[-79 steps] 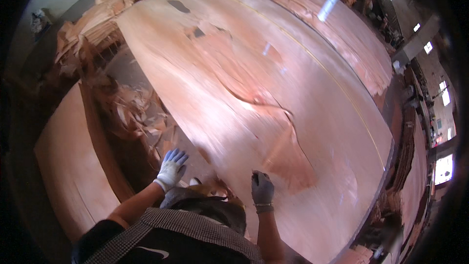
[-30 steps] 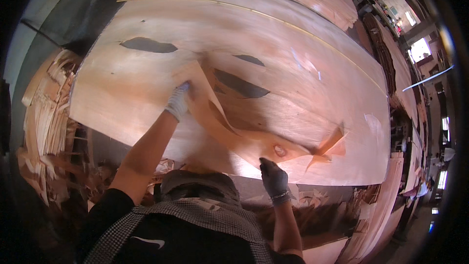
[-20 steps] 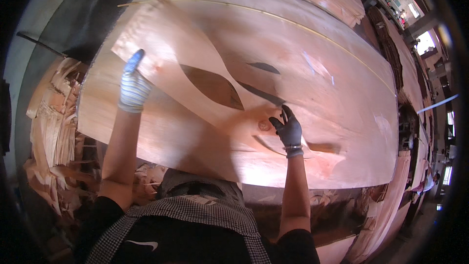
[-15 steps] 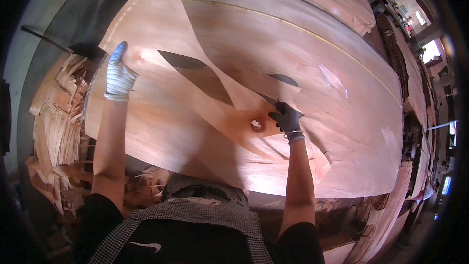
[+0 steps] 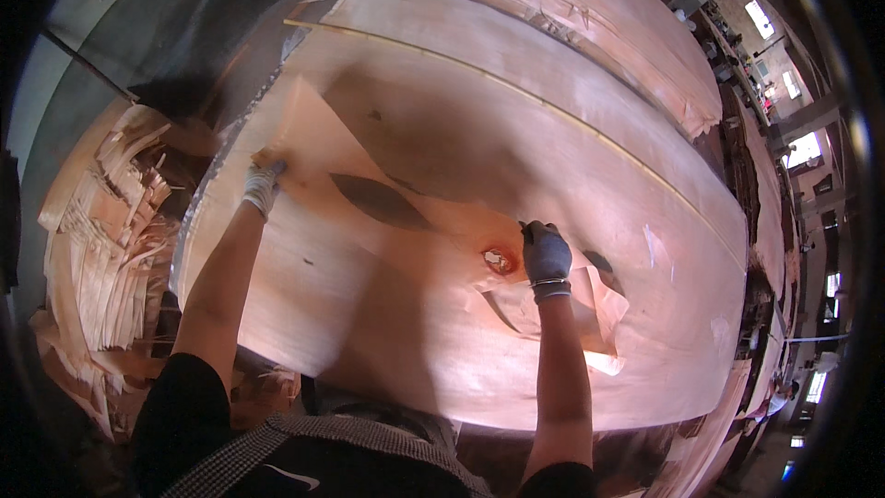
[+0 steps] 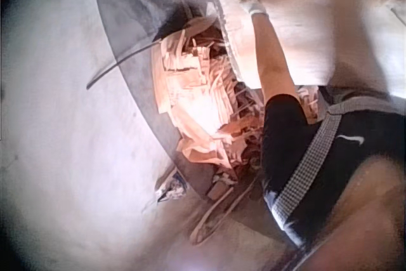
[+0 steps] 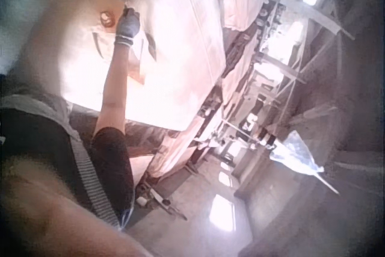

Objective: The person uses a utility knife to cut out damaged or knotted sections from wood veneer sheets and then fits new pieces of veneer into the cutouts, using a ruler to measure and guide cuts.

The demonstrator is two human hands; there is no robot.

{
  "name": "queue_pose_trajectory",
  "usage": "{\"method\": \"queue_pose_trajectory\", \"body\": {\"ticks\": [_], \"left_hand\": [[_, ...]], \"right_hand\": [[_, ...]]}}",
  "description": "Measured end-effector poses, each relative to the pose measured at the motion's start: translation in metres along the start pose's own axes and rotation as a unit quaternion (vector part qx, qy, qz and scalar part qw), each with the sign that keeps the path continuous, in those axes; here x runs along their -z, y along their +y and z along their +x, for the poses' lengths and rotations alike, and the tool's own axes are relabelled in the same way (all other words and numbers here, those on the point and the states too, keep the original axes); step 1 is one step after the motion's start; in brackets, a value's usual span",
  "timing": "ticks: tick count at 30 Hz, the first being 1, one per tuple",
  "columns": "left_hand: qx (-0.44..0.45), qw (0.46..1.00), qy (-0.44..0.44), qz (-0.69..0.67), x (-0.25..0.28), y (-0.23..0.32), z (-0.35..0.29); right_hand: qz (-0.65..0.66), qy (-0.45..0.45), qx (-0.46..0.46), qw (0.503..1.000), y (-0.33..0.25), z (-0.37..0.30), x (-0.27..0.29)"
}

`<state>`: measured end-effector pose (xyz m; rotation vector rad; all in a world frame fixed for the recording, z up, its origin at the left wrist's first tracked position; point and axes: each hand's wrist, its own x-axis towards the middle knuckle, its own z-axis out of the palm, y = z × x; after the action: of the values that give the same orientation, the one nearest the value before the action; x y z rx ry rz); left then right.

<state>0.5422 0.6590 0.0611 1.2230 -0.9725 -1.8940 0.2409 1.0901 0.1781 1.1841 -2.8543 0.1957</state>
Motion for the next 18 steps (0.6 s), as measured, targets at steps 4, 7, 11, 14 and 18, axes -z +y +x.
{"method": "queue_pose_trajectory", "body": {"ticks": [4, 7, 11, 14, 18], "left_hand": [[-0.109, 0.994, -0.014, 0.022, 0.004, -0.012, 0.054], [-0.189, 0.972, -0.001, 0.14, -0.004, -0.02, 0.073], [-0.259, 0.834, 0.117, 0.472, -0.09, 0.001, 0.016], [-0.412, 0.617, 0.12, 0.659, -0.112, 0.03, -0.011], [-0.43, 0.581, -0.176, 0.668, -0.118, -0.007, 0.047]], "right_hand": [[-0.026, 0.046, 0.001, 0.999, -0.015, 0.06, 0.004], [-0.052, 0.043, 0.005, 0.998, 0.001, 0.101, -0.001], [-0.127, -0.002, -0.049, 0.991, 0.049, 0.12, -0.005], [-0.129, 0.002, -0.036, 0.991, 0.075, 0.133, -0.015], [-0.114, -0.02, -0.051, 0.992, 0.067, 0.168, -0.033]]}}
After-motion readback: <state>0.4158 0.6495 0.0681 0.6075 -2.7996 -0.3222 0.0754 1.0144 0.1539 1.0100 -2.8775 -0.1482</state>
